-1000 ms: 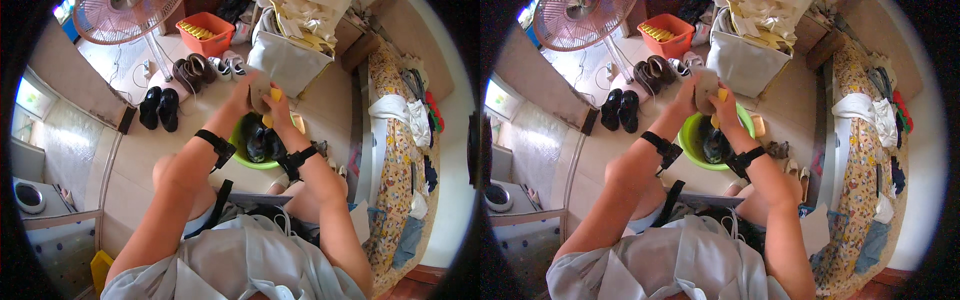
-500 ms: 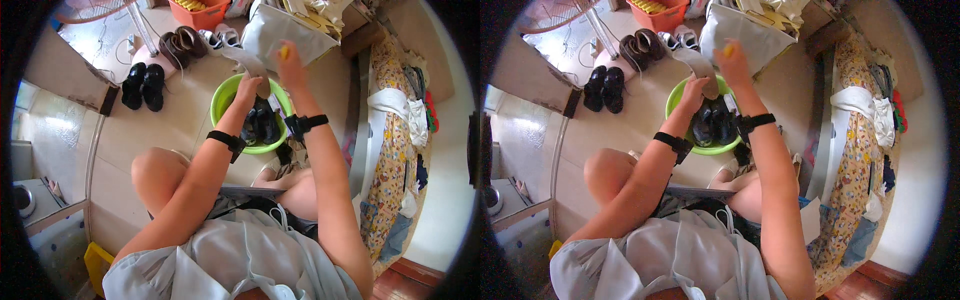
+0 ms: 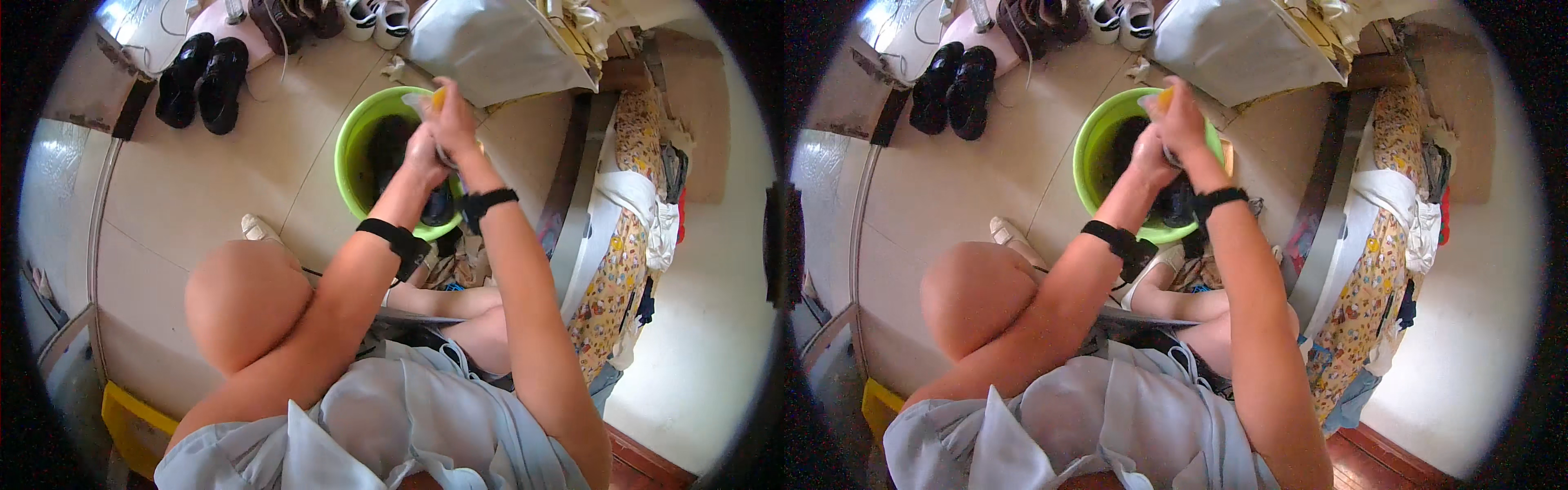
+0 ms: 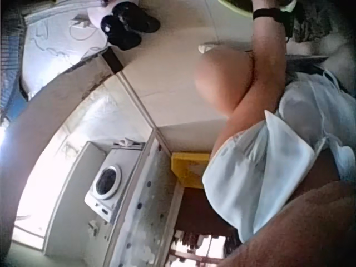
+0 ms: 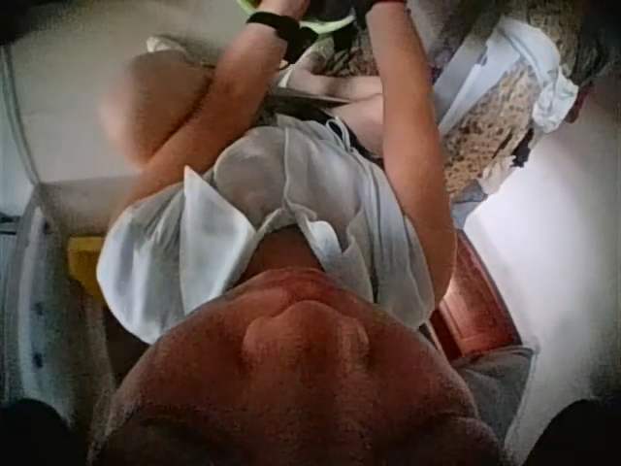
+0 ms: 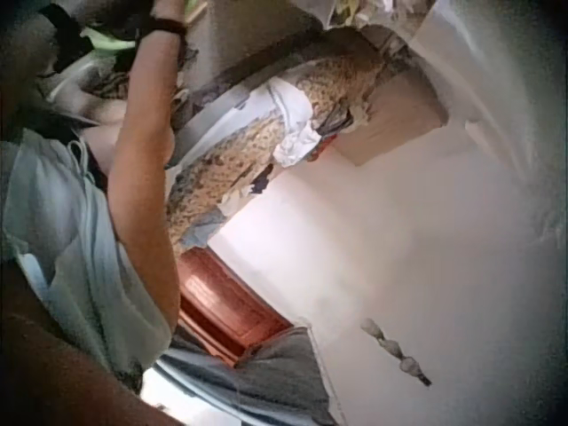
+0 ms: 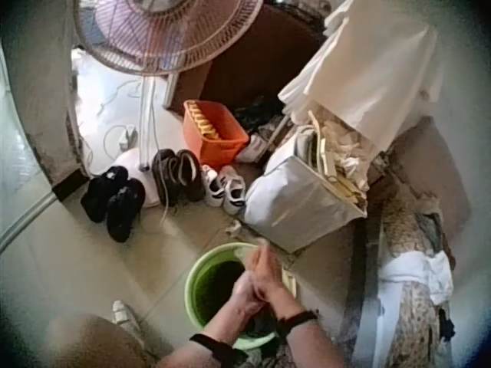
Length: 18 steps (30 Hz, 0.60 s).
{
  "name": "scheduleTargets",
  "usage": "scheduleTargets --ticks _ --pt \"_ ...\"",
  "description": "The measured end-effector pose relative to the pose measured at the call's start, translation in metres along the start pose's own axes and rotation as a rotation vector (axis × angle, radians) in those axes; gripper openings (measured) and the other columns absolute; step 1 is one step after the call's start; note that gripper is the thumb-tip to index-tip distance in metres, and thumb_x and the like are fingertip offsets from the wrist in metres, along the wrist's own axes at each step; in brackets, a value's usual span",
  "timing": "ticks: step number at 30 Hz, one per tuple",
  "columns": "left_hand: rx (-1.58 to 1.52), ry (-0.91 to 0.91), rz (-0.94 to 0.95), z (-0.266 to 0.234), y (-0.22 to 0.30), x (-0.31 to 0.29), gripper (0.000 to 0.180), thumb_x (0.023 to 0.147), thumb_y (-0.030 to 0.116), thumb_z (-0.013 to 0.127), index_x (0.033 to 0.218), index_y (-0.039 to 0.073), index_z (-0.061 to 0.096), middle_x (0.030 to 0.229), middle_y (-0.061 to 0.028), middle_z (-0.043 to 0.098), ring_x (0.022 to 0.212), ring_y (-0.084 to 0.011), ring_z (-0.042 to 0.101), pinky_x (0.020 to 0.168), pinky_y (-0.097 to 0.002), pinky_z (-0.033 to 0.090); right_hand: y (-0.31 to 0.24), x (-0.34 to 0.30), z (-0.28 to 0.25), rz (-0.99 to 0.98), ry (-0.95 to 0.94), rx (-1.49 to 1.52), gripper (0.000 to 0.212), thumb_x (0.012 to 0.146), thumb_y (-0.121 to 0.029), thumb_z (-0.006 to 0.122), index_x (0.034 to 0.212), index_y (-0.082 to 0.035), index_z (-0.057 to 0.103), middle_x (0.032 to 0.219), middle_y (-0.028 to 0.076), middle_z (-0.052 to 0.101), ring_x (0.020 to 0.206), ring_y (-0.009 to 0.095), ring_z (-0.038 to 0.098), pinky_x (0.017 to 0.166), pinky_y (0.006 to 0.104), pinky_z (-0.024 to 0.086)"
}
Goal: The person is cleaning shoe insoles and shoes using a brush and a sponge in a green bucket filled with soapy water.
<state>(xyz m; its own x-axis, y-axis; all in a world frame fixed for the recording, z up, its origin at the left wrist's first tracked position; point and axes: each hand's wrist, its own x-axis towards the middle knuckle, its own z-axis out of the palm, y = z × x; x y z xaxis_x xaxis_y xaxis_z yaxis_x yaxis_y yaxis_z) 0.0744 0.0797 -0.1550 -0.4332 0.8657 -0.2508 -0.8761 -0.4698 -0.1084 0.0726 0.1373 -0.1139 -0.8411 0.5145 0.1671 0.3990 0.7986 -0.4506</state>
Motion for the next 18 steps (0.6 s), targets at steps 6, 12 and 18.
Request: scheduleTargets --ticks 6,12,18 --pt "-0.131 -0.093 0.087 -0.012 0.019 0.000 0.033 0.096 0.034 0.035 0.116 0.013 0.050 0.103 -0.0061 0.056 0.097 -0.0219 0.055 0.086 -0.0388 0.045 -0.019 -0.002 0.020 -0.044 -0.103 0.119 0.050 0.079 -0.031 0.063 0.120 -0.010 0.044 0.104 0.021 0.059 0.098 0.038 0.056 0.082 0.0455 0.043" --pt "-0.114 -0.105 0.069 -0.031 0.035 -0.003 0.035 0.095 0.036 0.034 0.116 0.011 0.049 0.110 -0.0114 0.056 0.100 -0.0265 0.055 0.087 -0.0404 0.046 -0.030 -0.023 0.027 -0.144 -0.091 0.085 0.058 0.081 -0.039 0.060 0.125 -0.006 0.041 0.103 0.026 0.058 0.094 0.045 0.055 0.080 0.0512 0.043" --pt "-0.191 -0.042 -0.037 0.012 0.019 -0.012 0.038 0.098 0.030 0.029 0.121 0.007 0.047 0.118 -0.0096 0.054 0.109 -0.0260 0.052 0.096 -0.0413 0.040 0.004 0.012 0.001 -0.023 0.006 -0.042 0.051 0.078 -0.029 0.063 0.121 -0.010 0.043 0.110 0.019 0.056 0.097 0.040 0.054 0.083 0.0468 0.043"
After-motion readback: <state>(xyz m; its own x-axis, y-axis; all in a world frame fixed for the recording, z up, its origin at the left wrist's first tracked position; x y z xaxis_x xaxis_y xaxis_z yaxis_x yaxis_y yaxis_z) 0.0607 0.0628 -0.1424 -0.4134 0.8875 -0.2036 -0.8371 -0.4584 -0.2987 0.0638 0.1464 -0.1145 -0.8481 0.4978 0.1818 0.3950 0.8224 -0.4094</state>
